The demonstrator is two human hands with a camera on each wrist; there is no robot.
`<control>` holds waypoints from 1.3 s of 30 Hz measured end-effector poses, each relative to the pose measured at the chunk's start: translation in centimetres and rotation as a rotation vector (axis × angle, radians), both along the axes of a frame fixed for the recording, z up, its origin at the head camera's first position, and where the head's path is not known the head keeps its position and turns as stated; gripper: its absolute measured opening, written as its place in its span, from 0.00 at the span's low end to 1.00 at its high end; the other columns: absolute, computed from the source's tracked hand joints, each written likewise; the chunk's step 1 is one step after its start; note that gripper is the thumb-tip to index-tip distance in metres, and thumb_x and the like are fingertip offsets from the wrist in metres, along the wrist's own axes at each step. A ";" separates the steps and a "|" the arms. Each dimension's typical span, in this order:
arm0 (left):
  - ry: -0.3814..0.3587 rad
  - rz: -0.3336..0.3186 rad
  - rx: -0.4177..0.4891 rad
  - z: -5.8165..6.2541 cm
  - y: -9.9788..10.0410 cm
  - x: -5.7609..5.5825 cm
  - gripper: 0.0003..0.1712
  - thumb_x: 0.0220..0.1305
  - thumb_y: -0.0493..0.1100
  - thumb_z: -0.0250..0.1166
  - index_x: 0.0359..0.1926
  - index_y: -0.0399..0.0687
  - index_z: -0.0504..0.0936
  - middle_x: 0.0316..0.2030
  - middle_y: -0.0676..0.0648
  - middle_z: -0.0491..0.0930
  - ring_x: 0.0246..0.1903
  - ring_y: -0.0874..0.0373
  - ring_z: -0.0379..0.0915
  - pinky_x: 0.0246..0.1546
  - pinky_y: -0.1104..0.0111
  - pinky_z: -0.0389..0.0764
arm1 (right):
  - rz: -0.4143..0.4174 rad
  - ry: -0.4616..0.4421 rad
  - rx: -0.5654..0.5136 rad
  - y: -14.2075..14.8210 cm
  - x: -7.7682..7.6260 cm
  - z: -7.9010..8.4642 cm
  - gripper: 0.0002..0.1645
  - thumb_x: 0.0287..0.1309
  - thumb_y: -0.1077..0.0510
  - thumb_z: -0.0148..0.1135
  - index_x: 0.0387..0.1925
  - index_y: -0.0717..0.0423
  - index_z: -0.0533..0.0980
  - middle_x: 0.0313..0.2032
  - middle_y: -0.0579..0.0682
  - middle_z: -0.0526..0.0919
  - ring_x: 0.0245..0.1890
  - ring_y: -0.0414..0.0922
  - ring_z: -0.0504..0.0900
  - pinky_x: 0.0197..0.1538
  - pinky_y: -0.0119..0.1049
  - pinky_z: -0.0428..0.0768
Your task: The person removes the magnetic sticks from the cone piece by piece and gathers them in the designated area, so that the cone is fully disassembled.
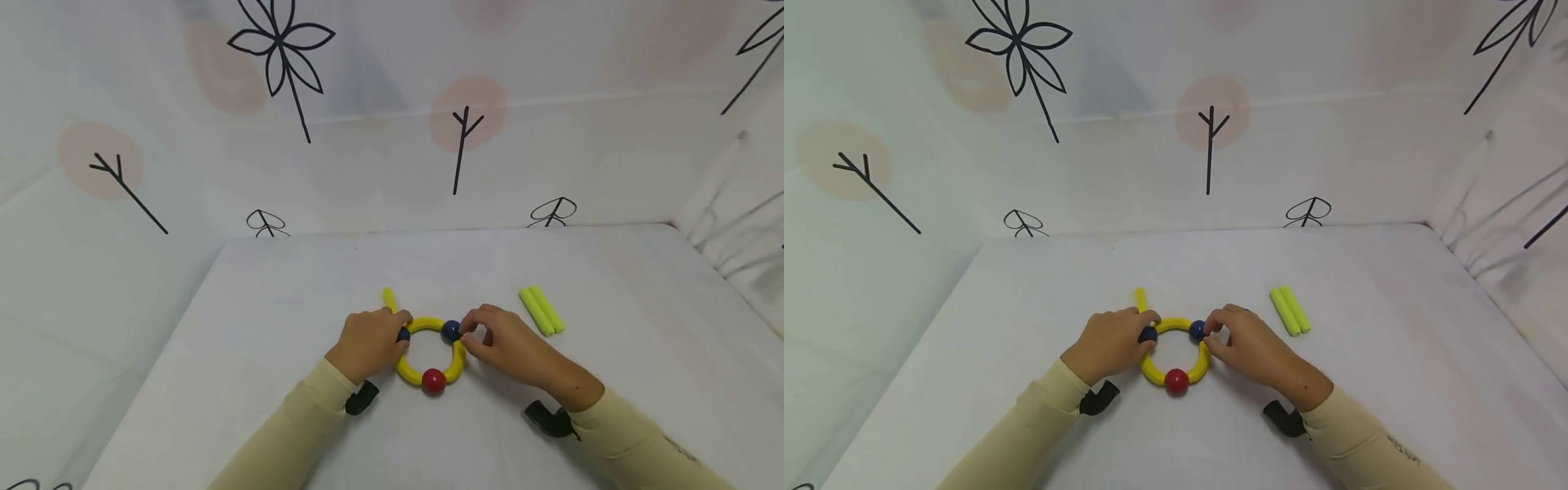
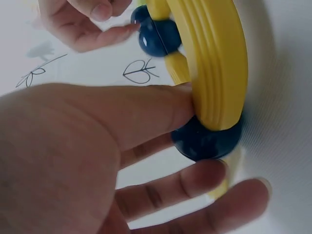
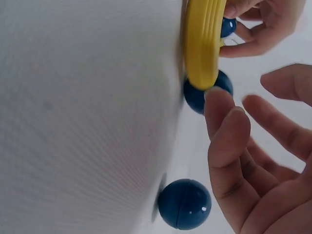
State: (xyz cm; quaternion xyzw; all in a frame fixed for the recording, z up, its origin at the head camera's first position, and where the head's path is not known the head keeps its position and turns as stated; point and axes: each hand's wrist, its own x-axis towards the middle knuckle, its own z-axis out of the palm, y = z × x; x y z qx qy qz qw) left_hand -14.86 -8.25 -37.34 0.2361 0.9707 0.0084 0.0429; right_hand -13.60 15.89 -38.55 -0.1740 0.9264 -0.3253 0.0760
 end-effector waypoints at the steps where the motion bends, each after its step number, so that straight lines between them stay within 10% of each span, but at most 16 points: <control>1: 0.000 -0.004 0.011 0.0 0.0 0.0 0.21 0.65 0.53 0.68 0.57 0.56 0.80 0.42 0.49 0.85 0.31 0.59 0.78 0.31 0.65 0.80 | -0.006 0.008 -0.004 -0.1 0.0 0.0 0.10 0.61 0.59 0.67 0.45 0.54 0.80 0.41 0.49 0.80 0.28 0.41 0.73 0.30 0.28 0.76; 15: -0.073 0.039 0.137 -0.3 -0.1 -1.0 0.20 0.61 0.53 0.72 0.51 0.55 0.79 0.38 0.54 0.84 0.29 0.63 0.73 0.33 0.71 0.75 | 0.095 -0.133 0.007 -0.9 -0.5 0.2 0.06 0.61 0.58 0.68 0.40 0.51 0.81 0.33 0.43 0.81 0.30 0.40 0.76 0.32 0.30 0.78; 22: -0.157 0.083 0.195 -1.1 0.1 -1.4 0.24 0.61 0.59 0.70 0.51 0.50 0.82 0.28 0.55 0.80 0.25 0.62 0.72 0.26 0.73 0.72 | 0.091 -0.044 0.068 -1.7 -2.2 0.7 0.07 0.63 0.57 0.66 0.42 0.53 0.82 0.36 0.46 0.82 0.32 0.41 0.76 0.35 0.32 0.80; 33: -0.135 0.094 0.224 -1.4 0.1 -1.3 0.23 0.63 0.60 0.67 0.47 0.49 0.88 0.36 0.53 0.86 0.27 0.62 0.72 0.28 0.71 0.74 | 0.283 0.053 0.298 -4.1 -6.1 0.9 0.19 0.63 0.60 0.66 0.56 0.52 0.81 0.62 0.54 0.78 0.64 0.55 0.76 0.64 0.51 0.75; 39: -0.124 0.077 0.253 -1.2 0.1 -1.3 0.22 0.63 0.60 0.67 0.47 0.49 0.88 0.34 0.53 0.86 0.27 0.61 0.72 0.27 0.72 0.73 | 0.306 0.067 0.339 -4.9 -6.5 0.5 0.18 0.62 0.61 0.66 0.55 0.51 0.82 0.56 0.52 0.79 0.50 0.48 0.82 0.56 0.45 0.81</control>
